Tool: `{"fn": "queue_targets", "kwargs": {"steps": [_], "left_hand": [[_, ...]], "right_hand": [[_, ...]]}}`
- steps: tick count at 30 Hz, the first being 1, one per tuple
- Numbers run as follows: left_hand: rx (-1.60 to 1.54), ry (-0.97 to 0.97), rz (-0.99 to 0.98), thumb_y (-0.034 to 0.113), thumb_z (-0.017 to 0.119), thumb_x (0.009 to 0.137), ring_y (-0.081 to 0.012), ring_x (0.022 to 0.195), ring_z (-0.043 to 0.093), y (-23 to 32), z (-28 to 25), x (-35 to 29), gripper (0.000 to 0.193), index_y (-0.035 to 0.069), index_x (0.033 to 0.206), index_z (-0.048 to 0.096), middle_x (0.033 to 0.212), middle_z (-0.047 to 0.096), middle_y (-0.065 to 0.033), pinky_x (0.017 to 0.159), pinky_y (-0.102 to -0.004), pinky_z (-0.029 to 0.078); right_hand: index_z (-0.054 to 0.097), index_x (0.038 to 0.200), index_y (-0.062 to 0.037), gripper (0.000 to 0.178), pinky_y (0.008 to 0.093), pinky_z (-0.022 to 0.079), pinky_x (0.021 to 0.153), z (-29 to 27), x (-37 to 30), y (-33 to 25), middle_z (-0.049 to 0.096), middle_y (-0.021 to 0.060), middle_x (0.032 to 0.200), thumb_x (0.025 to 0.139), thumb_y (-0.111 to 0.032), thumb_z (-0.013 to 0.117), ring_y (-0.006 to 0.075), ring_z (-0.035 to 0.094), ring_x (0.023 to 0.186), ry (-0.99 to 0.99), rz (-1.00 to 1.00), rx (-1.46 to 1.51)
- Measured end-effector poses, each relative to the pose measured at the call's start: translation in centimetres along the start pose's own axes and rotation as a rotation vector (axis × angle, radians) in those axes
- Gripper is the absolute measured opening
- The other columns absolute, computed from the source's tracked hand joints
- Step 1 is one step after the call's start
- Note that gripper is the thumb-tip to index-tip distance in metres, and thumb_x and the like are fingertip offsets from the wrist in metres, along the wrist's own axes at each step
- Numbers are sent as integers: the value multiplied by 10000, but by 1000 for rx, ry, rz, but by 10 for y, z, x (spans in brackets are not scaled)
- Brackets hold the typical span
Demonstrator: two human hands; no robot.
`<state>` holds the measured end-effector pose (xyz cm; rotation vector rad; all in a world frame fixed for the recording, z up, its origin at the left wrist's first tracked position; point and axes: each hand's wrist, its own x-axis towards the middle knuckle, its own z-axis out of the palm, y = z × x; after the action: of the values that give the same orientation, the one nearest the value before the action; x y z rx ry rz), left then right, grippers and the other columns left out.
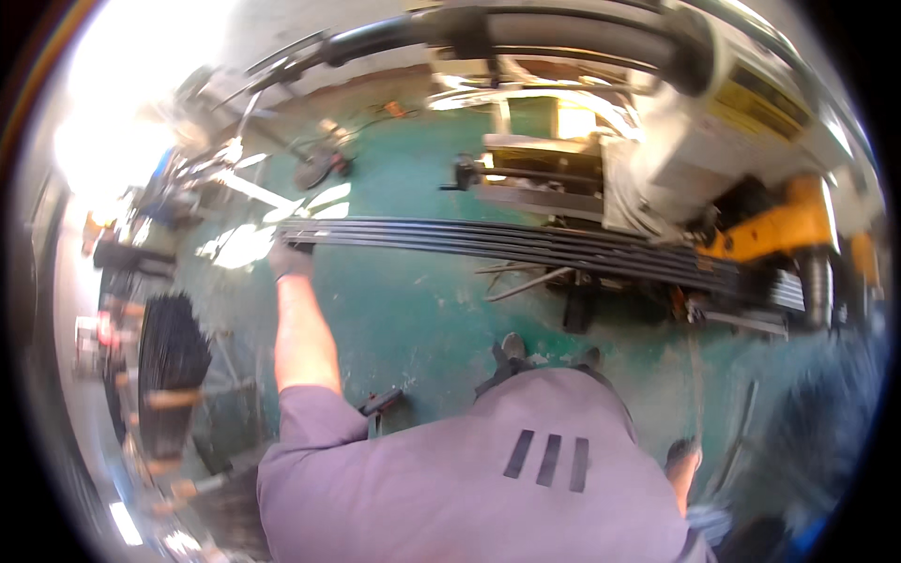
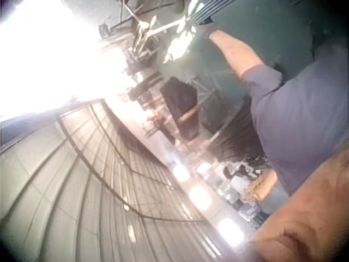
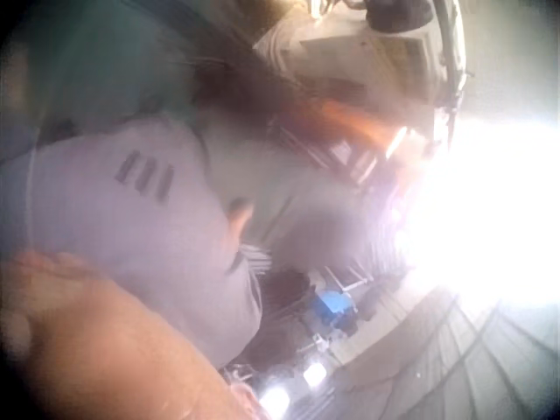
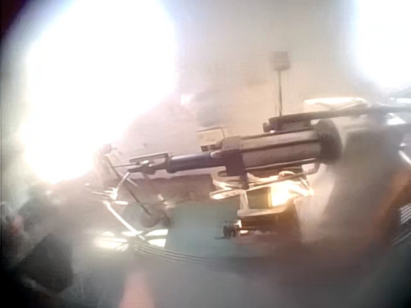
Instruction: The person repeatedly picks up bundles of straight metal rods from a floor pile, feeds them into a bending machine, and removes the bent rods. The bent rods are then stacked on the floor next to the machine.
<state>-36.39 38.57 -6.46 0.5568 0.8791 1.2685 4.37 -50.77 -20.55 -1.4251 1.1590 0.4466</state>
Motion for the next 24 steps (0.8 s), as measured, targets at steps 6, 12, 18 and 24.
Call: {"fn": "queue_targets", "kwargs": {"steps": [6, 12, 18, 24], "left_hand": [[388, -162, -24, 285, 395, 992, -342, 1149, 575, 15, -5, -12, 445, -73, 1202, 555, 1208, 591, -244, 1047, -444, 444], [321, -206, -132, 347, 420, 1027, -310, 1184, 554, 34, 3, -26, 469, -40, 1278, 505, 1259, 570, -191, 1049, -420, 459], [194, -79, -184, 362, 383, 1029, -313, 1207, 527, 40, 10, -38, 496, -29, 1322, 469, 1296, 528, -178, 1012, -418, 471], [35, 249, -326, 364, 333, 1035, -251, 1354, 349, -43, 19, -106, 489, 84, 1435, 340, 1475, 326, -86, 1092, -417, 342]], "right_hand": [[575, 777, -128, 216, 354, 445, 475, 9, -28, -13, 550, 39, 653, 914, -295, 579, 190, 541, 544, 42, -139, 22], [502, 729, -144, 241, 312, 406, 437, 83, -92, -25, 470, 11, 597, 907, -279, 595, 170, 473, 467, 125, -159, 36], [599, 1011, -25, 324, 341, 516, 538, 135, -100, -42, 615, 108, 806, 913, -332, 634, 213, 601, 622, 25, -227, -349], [593, 1037, 29, 403, 358, 553, 567, 141, -61, -65, 628, 131, 838, 914, -352, 641, 233, 631, 652, -160, -215, -430]]}}
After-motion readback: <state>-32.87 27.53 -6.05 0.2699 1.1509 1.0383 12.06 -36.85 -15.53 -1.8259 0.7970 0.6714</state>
